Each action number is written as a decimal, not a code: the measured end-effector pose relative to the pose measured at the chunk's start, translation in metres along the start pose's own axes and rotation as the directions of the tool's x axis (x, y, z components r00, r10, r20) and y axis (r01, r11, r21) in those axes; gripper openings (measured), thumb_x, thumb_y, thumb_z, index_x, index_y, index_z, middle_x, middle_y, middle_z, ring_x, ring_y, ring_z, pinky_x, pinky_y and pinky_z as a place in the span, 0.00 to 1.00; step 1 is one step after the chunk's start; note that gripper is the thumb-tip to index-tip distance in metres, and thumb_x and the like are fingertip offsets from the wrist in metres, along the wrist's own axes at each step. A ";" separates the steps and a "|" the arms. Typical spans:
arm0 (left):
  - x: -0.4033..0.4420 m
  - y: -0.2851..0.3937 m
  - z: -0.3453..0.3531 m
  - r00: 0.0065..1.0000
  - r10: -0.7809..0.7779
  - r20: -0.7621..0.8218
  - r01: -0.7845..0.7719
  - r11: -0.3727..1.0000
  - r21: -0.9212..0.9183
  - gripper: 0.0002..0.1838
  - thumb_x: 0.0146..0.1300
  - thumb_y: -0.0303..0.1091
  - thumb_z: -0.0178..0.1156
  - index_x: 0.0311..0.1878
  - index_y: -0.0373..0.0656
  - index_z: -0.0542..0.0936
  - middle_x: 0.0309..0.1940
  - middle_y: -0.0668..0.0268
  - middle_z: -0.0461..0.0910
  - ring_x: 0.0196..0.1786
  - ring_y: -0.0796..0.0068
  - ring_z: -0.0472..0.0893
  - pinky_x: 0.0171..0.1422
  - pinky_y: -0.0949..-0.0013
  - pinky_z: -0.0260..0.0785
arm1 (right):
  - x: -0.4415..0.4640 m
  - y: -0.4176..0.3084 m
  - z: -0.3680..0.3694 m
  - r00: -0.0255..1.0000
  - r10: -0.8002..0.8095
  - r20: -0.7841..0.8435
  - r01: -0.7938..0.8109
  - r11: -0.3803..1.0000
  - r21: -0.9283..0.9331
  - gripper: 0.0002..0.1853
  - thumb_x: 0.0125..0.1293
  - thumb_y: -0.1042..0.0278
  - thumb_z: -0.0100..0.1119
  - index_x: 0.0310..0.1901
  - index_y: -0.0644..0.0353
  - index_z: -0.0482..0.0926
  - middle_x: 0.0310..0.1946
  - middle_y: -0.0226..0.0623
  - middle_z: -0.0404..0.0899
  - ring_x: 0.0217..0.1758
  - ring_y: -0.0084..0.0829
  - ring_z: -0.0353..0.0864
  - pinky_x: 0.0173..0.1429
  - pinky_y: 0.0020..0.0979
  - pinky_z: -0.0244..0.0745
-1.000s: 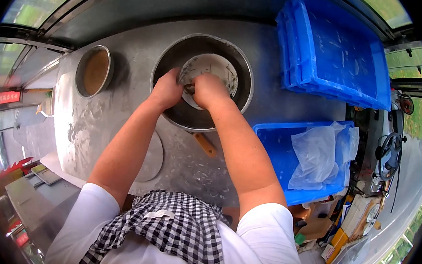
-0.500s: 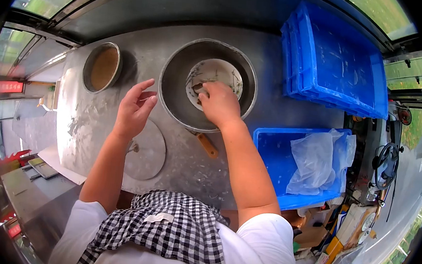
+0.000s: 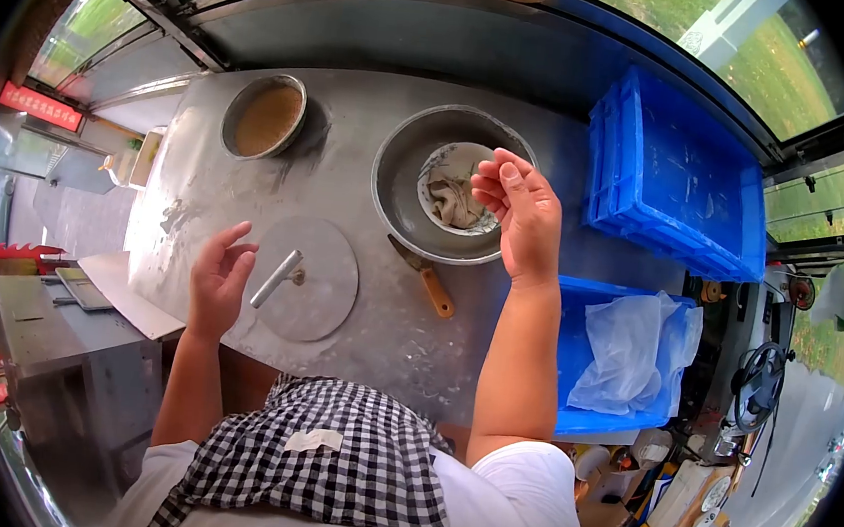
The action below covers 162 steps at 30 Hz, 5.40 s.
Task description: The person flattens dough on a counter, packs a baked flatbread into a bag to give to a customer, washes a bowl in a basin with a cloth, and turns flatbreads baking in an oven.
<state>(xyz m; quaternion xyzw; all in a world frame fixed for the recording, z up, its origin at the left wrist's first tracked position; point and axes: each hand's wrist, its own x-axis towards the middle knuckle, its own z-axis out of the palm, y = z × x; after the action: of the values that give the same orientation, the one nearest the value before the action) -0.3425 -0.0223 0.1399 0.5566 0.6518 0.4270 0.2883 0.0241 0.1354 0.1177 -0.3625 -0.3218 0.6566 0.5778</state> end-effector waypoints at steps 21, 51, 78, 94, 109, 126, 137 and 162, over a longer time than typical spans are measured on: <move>-0.146 -0.067 -0.162 0.938 -0.101 -0.333 0.098 0.995 -0.027 0.19 0.67 0.24 0.63 0.62 0.37 0.79 0.53 0.58 0.81 0.52 0.69 0.85 0.58 0.68 0.77 | -0.049 0.065 0.059 0.960 -0.261 -0.099 0.140 0.756 -0.640 0.22 0.64 0.82 0.60 0.62 0.69 0.76 0.53 0.41 0.79 0.48 0.28 0.81 0.56 0.29 0.78; -0.211 -0.016 -0.118 0.993 -0.114 -0.008 0.112 0.988 -0.104 0.29 0.60 0.29 0.68 0.67 0.47 0.77 0.50 0.56 0.81 0.50 0.65 0.80 0.54 0.65 0.73 | -0.033 0.101 0.074 0.994 -0.098 -0.052 0.042 0.765 -0.643 0.13 0.73 0.67 0.61 0.56 0.60 0.79 0.41 0.23 0.80 0.35 0.13 0.76 0.35 0.15 0.69; -0.481 -0.137 -0.207 0.791 -0.503 -0.349 0.523 0.851 -0.040 0.33 0.66 0.45 0.61 0.68 0.32 0.73 0.65 0.45 0.76 0.68 0.49 0.76 0.73 0.55 0.66 | -0.182 0.193 0.317 0.907 0.119 0.403 0.190 0.739 -0.647 0.17 0.75 0.63 0.59 0.60 0.59 0.77 0.47 0.26 0.80 0.43 0.20 0.79 0.47 0.23 0.75; -0.696 -0.181 -0.179 0.297 -0.718 -0.629 0.639 0.640 -0.428 0.34 0.64 0.49 0.63 0.67 0.35 0.75 0.63 0.48 0.78 0.67 0.50 0.76 0.72 0.56 0.68 | -0.392 0.367 0.501 0.346 0.600 0.722 0.270 0.673 -0.689 0.17 0.73 0.66 0.62 0.59 0.65 0.78 0.40 0.28 0.80 0.36 0.19 0.79 0.42 0.21 0.77; -0.718 -0.158 -0.077 -0.421 -0.847 -0.324 0.208 0.258 -0.943 0.24 0.64 0.49 0.59 0.50 0.37 0.85 0.48 0.51 0.86 0.51 0.54 0.85 0.57 0.56 0.75 | -0.530 0.522 0.578 -0.361 0.803 0.474 0.517 0.595 -0.615 0.19 0.72 0.65 0.62 0.58 0.68 0.78 0.39 0.32 0.82 0.37 0.21 0.80 0.43 0.23 0.79; -0.636 -0.208 0.186 -0.715 -0.668 0.204 -0.013 -0.280 -0.960 0.25 0.70 0.51 0.59 0.47 0.35 0.87 0.51 0.44 0.84 0.57 0.50 0.83 0.63 0.55 0.73 | -0.451 0.721 0.508 -0.234 0.952 -0.198 0.867 0.112 -0.485 0.10 0.70 0.67 0.56 0.45 0.65 0.81 0.34 0.41 0.83 0.31 0.31 0.83 0.30 0.33 0.79; -0.722 -0.176 0.167 -0.827 -0.547 0.127 -0.290 0.223 -0.931 0.20 0.64 0.48 0.64 0.36 0.38 0.87 0.34 0.53 0.87 0.39 0.59 0.85 0.48 0.58 0.76 | -0.443 0.729 0.464 0.011 0.994 -0.108 0.798 -0.074 -0.599 0.12 0.73 0.65 0.54 0.49 0.66 0.76 0.40 0.44 0.81 0.37 0.39 0.84 0.36 0.37 0.82; -0.634 -0.158 0.274 -0.756 -0.557 0.344 -0.301 -0.170 -0.938 0.27 0.76 0.49 0.46 0.51 0.35 0.86 0.54 0.45 0.82 0.59 0.44 0.80 0.65 0.49 0.71 | -0.670 0.707 0.431 -0.287 0.907 -0.308 0.945 0.215 -0.248 0.10 0.74 0.63 0.55 0.43 0.61 0.75 0.36 0.40 0.82 0.34 0.39 0.84 0.34 0.36 0.80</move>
<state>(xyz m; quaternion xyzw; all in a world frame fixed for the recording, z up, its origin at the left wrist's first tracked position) -0.0490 -0.5761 -0.1902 -0.7649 0.4830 0.4161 0.0923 -0.6667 -0.6192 -0.1793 -0.1211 0.7538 -0.1725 0.6224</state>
